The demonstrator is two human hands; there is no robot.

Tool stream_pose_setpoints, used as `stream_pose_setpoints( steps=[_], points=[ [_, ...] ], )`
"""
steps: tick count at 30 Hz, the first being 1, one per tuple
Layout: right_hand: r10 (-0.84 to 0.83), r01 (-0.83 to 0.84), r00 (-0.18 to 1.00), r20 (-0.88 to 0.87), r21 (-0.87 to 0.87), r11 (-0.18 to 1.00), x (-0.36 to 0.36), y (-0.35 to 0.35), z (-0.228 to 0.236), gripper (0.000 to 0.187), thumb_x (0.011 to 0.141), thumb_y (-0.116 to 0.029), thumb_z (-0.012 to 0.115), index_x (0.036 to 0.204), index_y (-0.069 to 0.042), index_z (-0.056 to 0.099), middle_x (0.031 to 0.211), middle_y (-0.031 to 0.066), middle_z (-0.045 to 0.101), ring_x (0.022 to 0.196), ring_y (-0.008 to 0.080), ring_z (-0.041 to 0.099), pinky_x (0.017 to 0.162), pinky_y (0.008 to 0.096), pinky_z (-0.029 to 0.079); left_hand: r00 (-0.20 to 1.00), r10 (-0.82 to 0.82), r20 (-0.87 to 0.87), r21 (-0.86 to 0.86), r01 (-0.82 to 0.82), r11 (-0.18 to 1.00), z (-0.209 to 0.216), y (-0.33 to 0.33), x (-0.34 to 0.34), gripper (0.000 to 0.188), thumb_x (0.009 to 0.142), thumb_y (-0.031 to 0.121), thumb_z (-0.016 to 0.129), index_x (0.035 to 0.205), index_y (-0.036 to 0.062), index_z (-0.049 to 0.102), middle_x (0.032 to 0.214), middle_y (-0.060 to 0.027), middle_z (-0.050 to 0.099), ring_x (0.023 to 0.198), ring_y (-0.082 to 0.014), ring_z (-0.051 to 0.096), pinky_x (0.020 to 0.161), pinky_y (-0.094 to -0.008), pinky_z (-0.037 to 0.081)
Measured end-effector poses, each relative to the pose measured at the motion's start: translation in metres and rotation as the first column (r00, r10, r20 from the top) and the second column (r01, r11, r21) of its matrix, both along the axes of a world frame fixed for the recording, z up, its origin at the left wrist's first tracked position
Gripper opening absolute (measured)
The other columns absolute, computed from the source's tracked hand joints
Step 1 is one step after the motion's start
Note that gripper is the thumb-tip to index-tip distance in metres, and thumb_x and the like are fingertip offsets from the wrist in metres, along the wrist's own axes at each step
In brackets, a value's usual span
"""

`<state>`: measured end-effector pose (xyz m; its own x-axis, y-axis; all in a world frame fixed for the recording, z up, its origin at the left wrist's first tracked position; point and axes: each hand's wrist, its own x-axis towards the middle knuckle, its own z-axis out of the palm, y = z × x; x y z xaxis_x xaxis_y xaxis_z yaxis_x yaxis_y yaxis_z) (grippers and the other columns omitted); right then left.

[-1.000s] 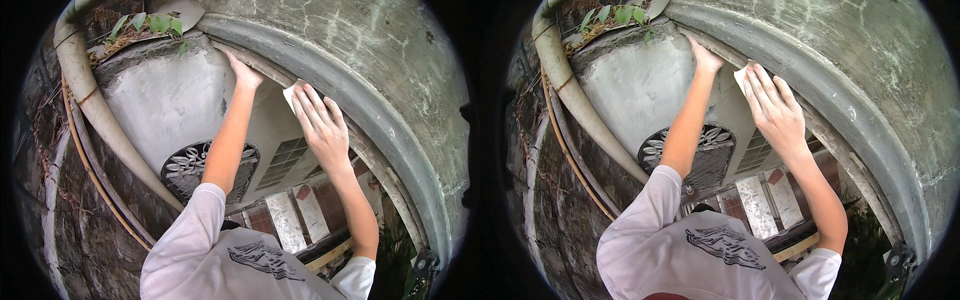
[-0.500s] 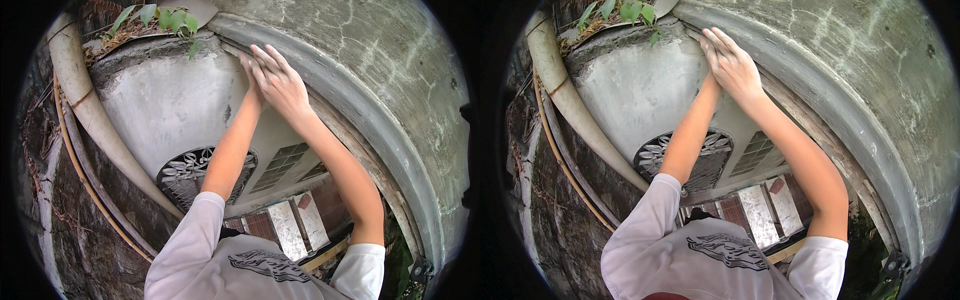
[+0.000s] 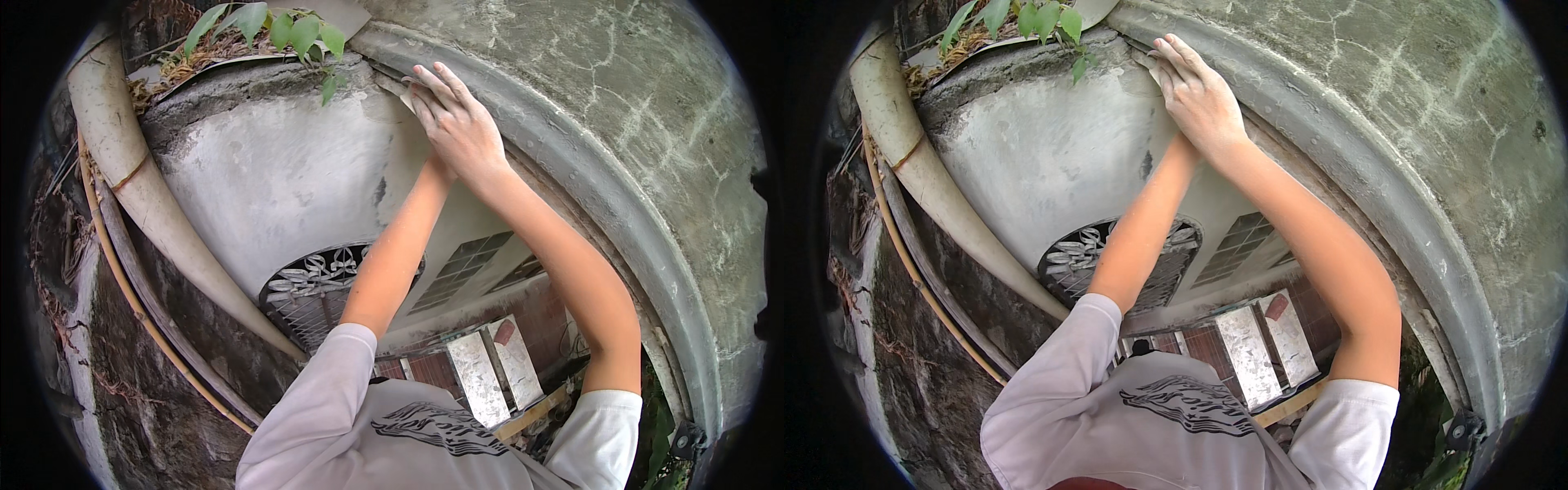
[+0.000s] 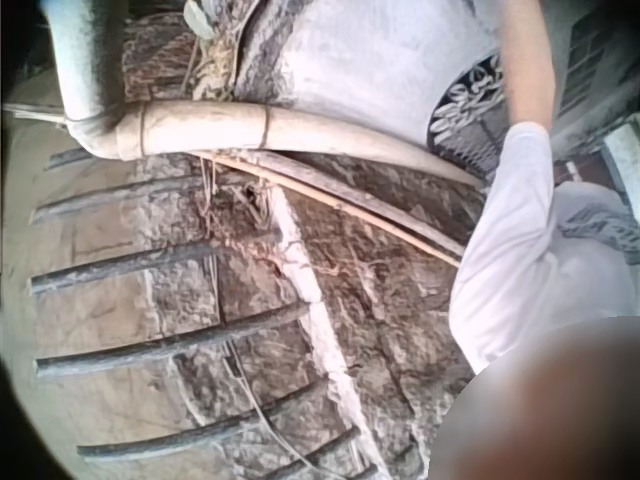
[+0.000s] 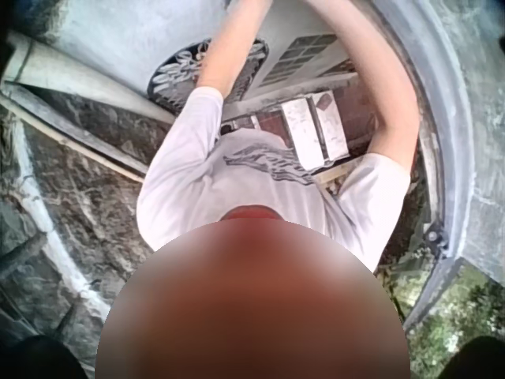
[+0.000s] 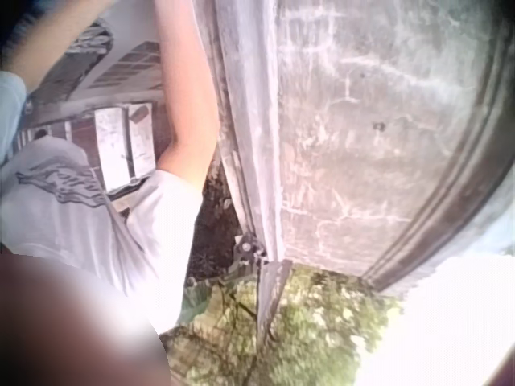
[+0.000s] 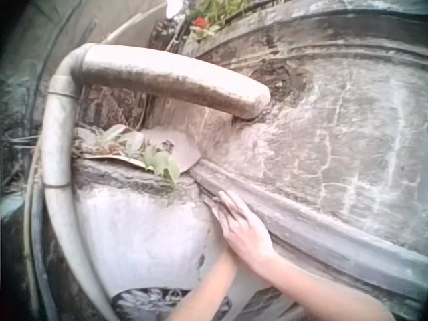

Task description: The person sands a curved concrete ledge using a piece of sandpaper. They repeatedly rub the sandpaper along the ledge's edge and surface, occasionally adjusting their grip and repositioning the sandpaper to reach different sections.

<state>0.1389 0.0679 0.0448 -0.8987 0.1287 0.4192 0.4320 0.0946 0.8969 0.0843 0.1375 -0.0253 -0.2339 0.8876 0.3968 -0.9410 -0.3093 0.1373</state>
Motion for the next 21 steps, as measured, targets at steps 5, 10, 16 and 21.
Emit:
stream_pose_setpoints(
  steps=[5, 10, 16, 21],
  points=[
    [-0.056, 0.054, 0.997, 0.044, 0.036, 0.998, -0.020, 0.009, -0.001, 0.054, 0.095, -0.031, 0.048, 0.146, -0.013, 0.044, 0.151, -0.0025, 0.045, 0.150, 0.0153, 0.015, 0.124, 0.0429, -0.004, 0.997, -0.054, 0.049, 0.031, 0.053, 0.998, -0.003, 0.001, 0.005, 0.097, 0.086, 0.083, 0.028, 0.150, 0.0099, 0.030, 0.151, -0.0136, 0.034, 0.137, -0.0302, 0.034, 0.113, -0.0418, 0.033],
    [-0.054, 0.051, 0.995, 0.087, 0.040, 0.998, -0.047, 0.018, 0.008, 0.053, 0.096, -0.032, 0.047, 0.146, -0.014, 0.045, 0.153, -0.0044, 0.041, 0.150, 0.0145, 0.017, 0.124, 0.0451, -0.007, 0.992, -0.088, 0.091, 0.037, 0.085, 0.996, -0.009, -0.002, 0.007, 0.097, 0.086, 0.083, 0.028, 0.150, 0.0098, 0.030, 0.151, -0.0135, 0.034, 0.137, -0.0301, 0.034, 0.113, -0.0419, 0.033],
    [-0.031, 0.032, 0.999, 0.028, -0.037, 0.999, -0.028, 0.010, 0.004, 0.054, 0.096, -0.033, 0.048, 0.147, -0.014, 0.044, 0.152, -0.0055, 0.042, 0.148, 0.0145, 0.024, 0.124, 0.0490, -0.005, 0.988, -0.111, 0.111, 0.071, 0.103, 0.992, -0.004, 0.005, 0.003, 0.096, 0.087, 0.082, 0.028, 0.150, 0.0096, 0.029, 0.151, -0.0133, 0.034, 0.138, -0.0298, 0.033, 0.113, -0.0421, 0.033],
    [-0.044, 0.047, 0.997, 0.067, -0.039, 0.998, -0.026, 0.016, 0.003, 0.053, 0.095, -0.031, 0.050, 0.144, -0.012, 0.048, 0.151, -0.0034, 0.044, 0.148, 0.0156, 0.024, 0.124, 0.0478, -0.004, 0.988, -0.116, 0.104, 0.078, 0.109, 0.991, -0.002, 0.006, 0.004, 0.095, 0.087, 0.081, 0.028, 0.150, 0.0095, 0.029, 0.151, -0.0131, 0.034, 0.138, -0.0297, 0.033, 0.113, -0.0422, 0.033]
  ],
)
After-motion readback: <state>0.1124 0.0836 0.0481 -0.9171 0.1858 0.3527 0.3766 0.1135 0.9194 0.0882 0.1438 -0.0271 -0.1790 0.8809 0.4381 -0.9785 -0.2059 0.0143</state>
